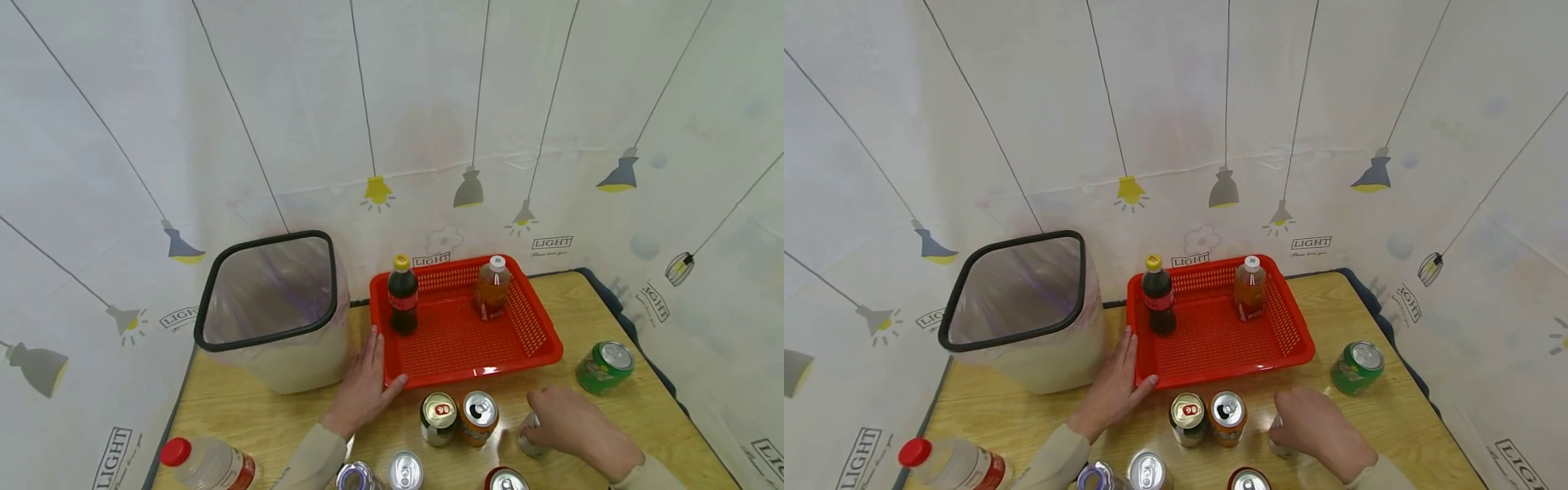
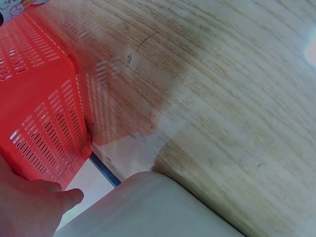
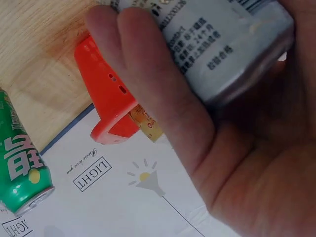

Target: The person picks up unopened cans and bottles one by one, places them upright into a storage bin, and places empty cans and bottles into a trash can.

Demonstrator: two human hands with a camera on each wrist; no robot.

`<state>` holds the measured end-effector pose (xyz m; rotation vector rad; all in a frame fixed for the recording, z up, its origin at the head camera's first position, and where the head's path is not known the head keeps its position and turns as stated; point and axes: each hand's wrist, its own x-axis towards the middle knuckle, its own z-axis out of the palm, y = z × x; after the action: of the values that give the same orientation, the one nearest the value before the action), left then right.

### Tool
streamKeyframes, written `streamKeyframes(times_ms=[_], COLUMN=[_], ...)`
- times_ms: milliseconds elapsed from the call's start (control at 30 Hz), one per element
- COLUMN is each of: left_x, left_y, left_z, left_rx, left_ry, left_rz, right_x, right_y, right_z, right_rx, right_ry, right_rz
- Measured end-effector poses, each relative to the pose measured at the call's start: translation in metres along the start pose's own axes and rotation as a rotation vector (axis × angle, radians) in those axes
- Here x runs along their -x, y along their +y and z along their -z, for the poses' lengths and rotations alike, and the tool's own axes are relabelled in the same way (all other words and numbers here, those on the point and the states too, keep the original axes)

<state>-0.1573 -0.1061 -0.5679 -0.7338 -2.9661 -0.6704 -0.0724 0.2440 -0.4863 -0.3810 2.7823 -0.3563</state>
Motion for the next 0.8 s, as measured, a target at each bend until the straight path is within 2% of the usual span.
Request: streamKeyframes(times_ms=[167, 300, 533, 800], left_x=[0.001, 0.001, 0.001, 0.001], left_y=[-0.001, -0.001, 0.000, 0.000], left_z=[-0.001, -0.001, -0.001, 0.000], left_rx=[0.003, 0.001, -0.003, -0.004], left_ry=[-0.005, 0.000, 0.001, 0.001], left_rz=[0.012, 0.010, 0.008, 0.005], right_x=[0.002, 0.007, 0.014, 0.012], right_y=[-0.001, 0.000, 0.005, 0.012], right_z=[-0.003, -0.013, -0.029, -0.040], right_rx=[0.037, 0.027, -0.049, -0.032], right_ry=[0.047, 0.158, 0.326, 0.473], right_rz=[-0.025, -0.025, 0.025, 0.108])
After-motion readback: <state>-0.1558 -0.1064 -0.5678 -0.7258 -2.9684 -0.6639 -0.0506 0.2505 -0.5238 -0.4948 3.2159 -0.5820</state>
